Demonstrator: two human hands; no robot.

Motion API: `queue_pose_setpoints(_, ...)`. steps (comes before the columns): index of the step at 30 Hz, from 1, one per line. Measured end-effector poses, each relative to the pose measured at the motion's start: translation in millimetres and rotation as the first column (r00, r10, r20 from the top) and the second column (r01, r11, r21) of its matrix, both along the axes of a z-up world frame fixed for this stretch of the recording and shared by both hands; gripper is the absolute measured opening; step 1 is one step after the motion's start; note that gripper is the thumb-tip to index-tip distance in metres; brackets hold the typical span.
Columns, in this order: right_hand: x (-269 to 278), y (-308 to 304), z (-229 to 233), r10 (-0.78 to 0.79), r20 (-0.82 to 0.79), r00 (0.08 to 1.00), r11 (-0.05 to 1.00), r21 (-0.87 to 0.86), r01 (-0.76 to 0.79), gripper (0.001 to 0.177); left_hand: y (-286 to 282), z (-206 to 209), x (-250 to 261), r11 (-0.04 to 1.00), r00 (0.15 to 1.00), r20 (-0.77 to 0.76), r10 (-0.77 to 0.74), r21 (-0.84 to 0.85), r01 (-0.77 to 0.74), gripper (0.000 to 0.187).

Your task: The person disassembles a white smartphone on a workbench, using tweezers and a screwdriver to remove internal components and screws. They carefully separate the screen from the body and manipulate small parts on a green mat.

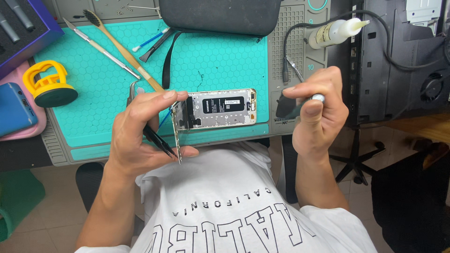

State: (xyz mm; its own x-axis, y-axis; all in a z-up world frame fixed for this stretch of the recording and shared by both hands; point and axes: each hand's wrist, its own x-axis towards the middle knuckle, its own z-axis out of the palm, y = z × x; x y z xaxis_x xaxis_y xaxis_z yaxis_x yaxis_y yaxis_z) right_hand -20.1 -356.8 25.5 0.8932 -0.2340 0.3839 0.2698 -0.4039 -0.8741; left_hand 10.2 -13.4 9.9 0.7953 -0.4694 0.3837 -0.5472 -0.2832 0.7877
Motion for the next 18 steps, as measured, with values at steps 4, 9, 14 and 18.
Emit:
queue_pose_setpoints(4, 2.3, -2.4, -5.2, -0.058, 0.05, 0.997, 0.998, -0.02, 0.059, 0.067, 1.3, 0.9, -3.3, 1.0, 1.0, 0.0, -0.004, -0.028, 0.004, 0.091)
queue_pose_setpoints(9, 4.2, 1.5, -13.2, -0.036, 0.036, 0.999, 0.983, 0.183, 0.029, 0.067, 3.1, -6.7, -12.4, 0.995, 0.998, 0.042, 0.051, -0.085, -0.048, 0.093)
queue_pose_setpoints(14, 0.8, 2.2, -18.7, -0.048, -0.026, 0.999, 0.936, 0.349, 0.054, 0.061, 1.6, -15.7, -26.5, 0.99, 0.992, 0.097, 0.086, -0.124, -0.074, 0.091)
queue_pose_setpoints(18, 8.2, 12.2, -14.5, -0.083, -0.048, 0.995, 0.924, 0.37, 0.095, 0.064, -5.4, -7.1, -30.9, 0.993, 0.974, 0.207, 0.096, -0.089, -0.079, 0.079)
